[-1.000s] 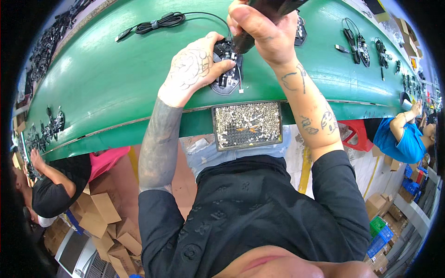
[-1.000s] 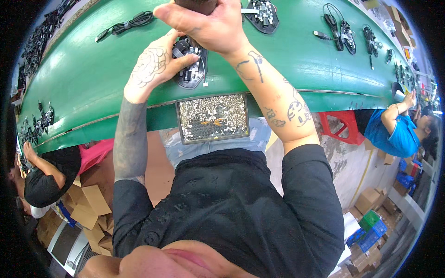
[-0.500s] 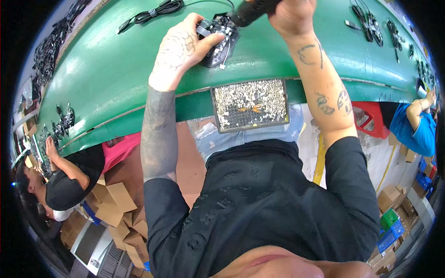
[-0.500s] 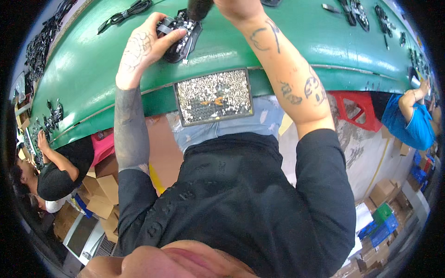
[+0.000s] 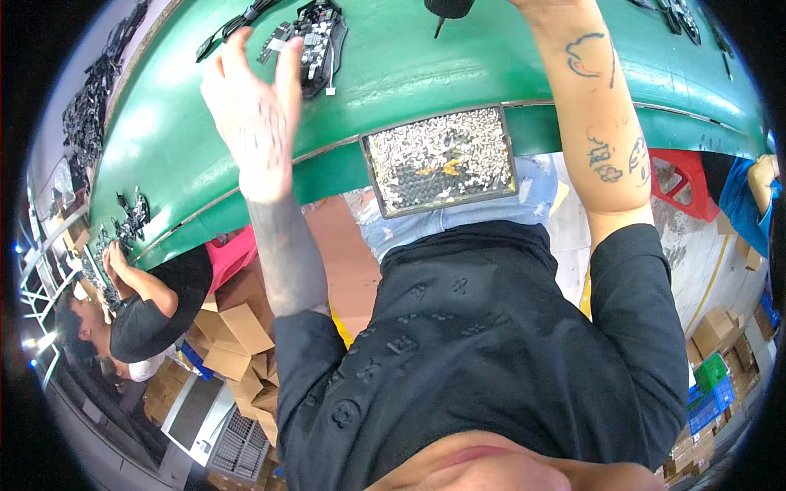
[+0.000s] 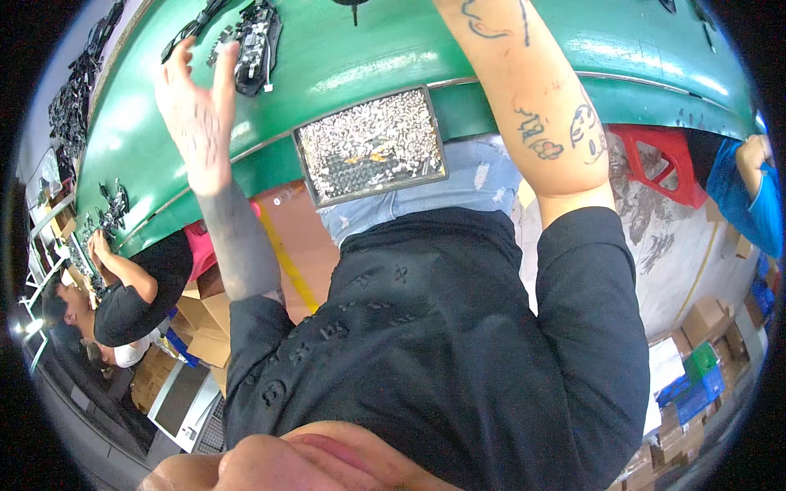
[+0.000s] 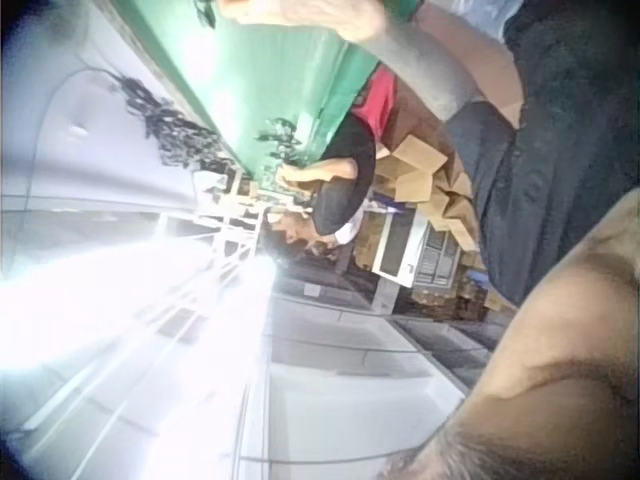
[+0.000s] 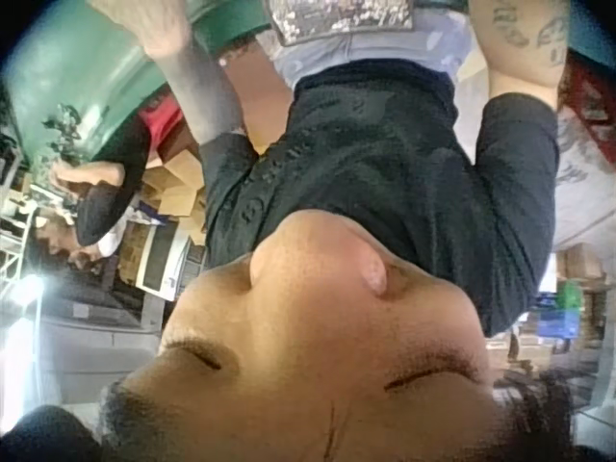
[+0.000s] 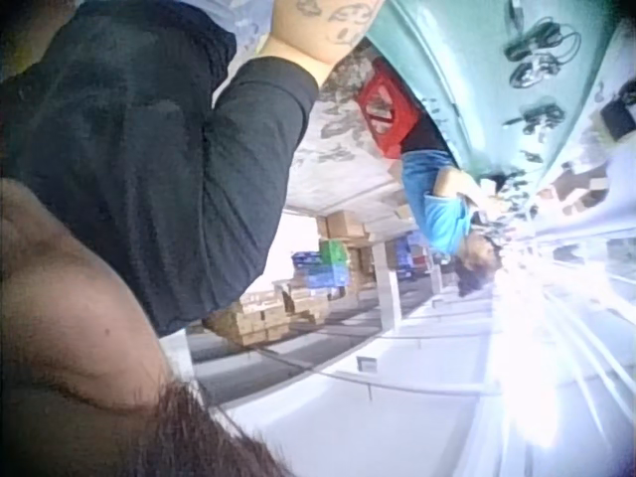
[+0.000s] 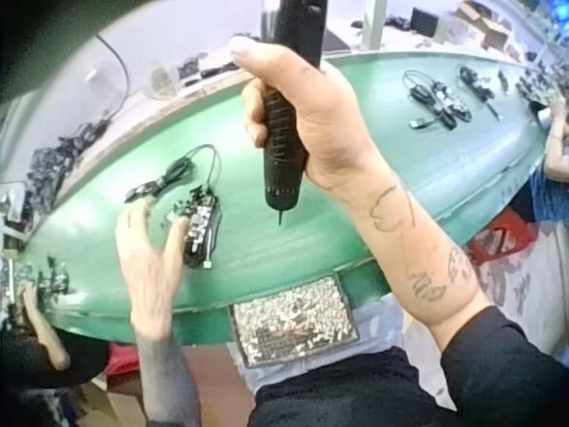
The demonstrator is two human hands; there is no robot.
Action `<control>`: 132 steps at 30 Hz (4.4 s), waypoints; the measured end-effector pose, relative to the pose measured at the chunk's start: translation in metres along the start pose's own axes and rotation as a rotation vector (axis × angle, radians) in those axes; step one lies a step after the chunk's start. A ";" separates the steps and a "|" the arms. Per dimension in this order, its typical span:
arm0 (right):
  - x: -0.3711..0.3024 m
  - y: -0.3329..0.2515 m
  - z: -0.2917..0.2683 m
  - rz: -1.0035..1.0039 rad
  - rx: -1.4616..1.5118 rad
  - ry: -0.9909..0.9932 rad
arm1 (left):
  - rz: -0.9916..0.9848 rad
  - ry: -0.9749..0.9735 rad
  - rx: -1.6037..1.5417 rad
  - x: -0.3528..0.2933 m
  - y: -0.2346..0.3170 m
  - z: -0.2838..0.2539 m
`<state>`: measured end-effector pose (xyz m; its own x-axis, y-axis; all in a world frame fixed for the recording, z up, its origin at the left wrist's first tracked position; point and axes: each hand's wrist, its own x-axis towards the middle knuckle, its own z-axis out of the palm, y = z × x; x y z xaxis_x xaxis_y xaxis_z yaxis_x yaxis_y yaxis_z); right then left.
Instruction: The person assembles the internal components of a computer mouse by securing the PCB and mouse cable into the plastic housing with screws, using an electric screwdriver.
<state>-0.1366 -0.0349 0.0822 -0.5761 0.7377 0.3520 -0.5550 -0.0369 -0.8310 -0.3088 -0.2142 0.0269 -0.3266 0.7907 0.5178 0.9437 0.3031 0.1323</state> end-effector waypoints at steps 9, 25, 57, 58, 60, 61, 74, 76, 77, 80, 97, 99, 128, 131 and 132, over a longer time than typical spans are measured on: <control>0.000 0.011 -0.002 -0.006 0.140 -0.052 | 0.274 -0.566 -0.584 -0.046 0.069 -0.026; 0.006 0.013 -0.021 0.148 0.575 -0.226 | 0.097 -0.666 -0.741 -0.042 0.075 -0.052; -0.009 -0.001 -0.005 0.404 0.775 -0.255 | -0.022 -0.758 -0.822 -0.026 0.089 -0.049; -0.009 0.001 -0.002 0.415 0.785 -0.253 | -0.079 -0.732 -0.819 -0.029 0.089 -0.051; -0.008 0.004 0.003 0.415 0.788 -0.238 | -0.216 -0.708 -0.876 -0.033 0.086 -0.055; -0.007 0.006 0.007 0.405 0.784 -0.228 | -0.353 -0.683 -0.931 -0.037 0.083 -0.054; -0.008 0.006 0.010 0.289 0.700 -0.181 | -0.468 -0.499 -1.081 -0.042 0.077 -0.042; -0.008 0.008 0.003 0.298 0.671 -0.177 | -0.322 -0.515 -1.037 -0.036 0.079 -0.040; -0.009 0.003 0.002 0.314 0.654 -0.169 | -0.245 -0.525 -0.998 -0.033 0.078 -0.039; -0.009 -0.006 -0.002 0.211 0.711 -0.227 | -0.148 -0.463 -0.931 -0.024 0.086 -0.044; 0.003 0.014 -0.015 -0.206 0.284 -0.023 | 0.094 -0.181 -0.302 0.023 0.010 0.034; 0.004 0.022 -0.014 -0.273 0.217 0.017 | 0.083 -0.201 -0.421 0.018 0.007 0.039; -0.005 0.042 0.013 -0.346 0.052 0.129 | -0.093 -0.346 -0.718 0.009 0.031 0.038; -0.005 0.041 0.014 -0.352 0.071 0.100 | -0.049 -0.293 -0.752 0.007 0.032 0.041; -0.005 0.040 0.015 -0.354 0.080 0.076 | -0.032 -0.284 -0.745 0.007 0.032 0.042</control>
<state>-0.1652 -0.0503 0.0539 -0.2955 0.7620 0.5762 -0.7587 0.1793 -0.6262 -0.2831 -0.1768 -0.0006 -0.2603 0.9235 0.2819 0.6876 -0.0277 0.7255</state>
